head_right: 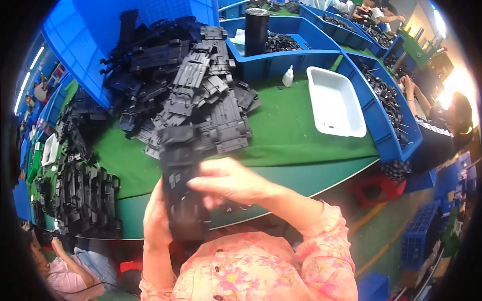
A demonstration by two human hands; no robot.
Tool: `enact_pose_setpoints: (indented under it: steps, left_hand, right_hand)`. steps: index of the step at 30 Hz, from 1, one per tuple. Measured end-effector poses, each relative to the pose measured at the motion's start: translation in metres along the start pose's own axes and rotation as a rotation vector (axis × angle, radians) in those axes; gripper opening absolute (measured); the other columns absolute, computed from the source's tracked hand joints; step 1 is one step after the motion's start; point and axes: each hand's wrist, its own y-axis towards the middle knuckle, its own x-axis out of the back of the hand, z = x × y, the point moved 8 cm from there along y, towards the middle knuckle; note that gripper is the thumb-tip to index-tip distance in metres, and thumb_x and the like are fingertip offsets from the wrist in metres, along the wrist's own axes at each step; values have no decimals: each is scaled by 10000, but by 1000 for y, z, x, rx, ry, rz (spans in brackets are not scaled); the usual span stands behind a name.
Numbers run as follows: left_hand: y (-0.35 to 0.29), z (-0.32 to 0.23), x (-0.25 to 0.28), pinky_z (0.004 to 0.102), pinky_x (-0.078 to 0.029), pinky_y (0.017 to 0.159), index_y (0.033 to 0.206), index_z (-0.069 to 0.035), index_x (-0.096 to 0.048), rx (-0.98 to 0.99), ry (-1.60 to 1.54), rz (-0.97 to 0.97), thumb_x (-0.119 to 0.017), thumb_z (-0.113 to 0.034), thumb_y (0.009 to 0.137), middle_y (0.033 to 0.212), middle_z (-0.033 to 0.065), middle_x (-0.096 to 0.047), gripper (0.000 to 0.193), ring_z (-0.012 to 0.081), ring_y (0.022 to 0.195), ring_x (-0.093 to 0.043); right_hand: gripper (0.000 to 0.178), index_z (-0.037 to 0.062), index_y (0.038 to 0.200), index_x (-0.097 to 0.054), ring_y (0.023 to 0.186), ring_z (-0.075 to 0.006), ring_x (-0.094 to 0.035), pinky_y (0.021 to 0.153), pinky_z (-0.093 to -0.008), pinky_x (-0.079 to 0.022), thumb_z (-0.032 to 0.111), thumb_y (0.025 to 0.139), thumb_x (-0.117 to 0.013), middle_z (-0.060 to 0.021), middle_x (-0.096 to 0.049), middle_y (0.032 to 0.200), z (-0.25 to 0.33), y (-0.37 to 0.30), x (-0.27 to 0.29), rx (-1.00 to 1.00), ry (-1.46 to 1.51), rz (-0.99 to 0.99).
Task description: The person attaches small plastic components onto toy car chassis by hand, rearranges stacks of chassis bases on the work table, applies glue from a squeeze bottle, and attaches more plastic pieces onto the car chassis.
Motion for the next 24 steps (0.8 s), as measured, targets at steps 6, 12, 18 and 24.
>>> enact_pose_setpoints:
  steps: [6,12,18,24]
  left_hand:
    - [-9,17,-7,541,-503,874,1375,-11,-260,83,-195,-11,-554,-69,838,1410,195,-316,615,390,1141,-518]
    - [-38,14,42,515,-543,793,1310,62,-295,35,-149,-182,-497,-104,836,1240,256,-450,542,337,912,-623]
    - [-48,21,51,531,-538,805,1312,50,-265,21,-176,-281,-484,-113,863,1227,257,-455,525,336,940,-614]
    - [-50,22,52,532,-536,810,1300,52,-284,12,-198,-281,-493,-111,866,1221,256,-459,508,339,944,-613]
  right_hand:
    - [258,-38,1136,-557,708,-119,-631,605,-228,-519,80,907,-564,-94,-653,890,11,-25,31,121,-124,-201]
    - [122,-11,939,-636,752,-187,-627,655,-295,-512,56,838,-626,-97,-632,838,-11,-79,79,204,-859,-496]
    - [146,7,934,-628,748,-241,-623,648,-321,-509,48,798,-663,-131,-601,872,-16,-66,68,226,-966,-504]
    - [134,-1,938,-626,716,-262,-608,655,-342,-506,58,818,-640,-131,-599,843,-22,-59,72,271,-1074,-440]
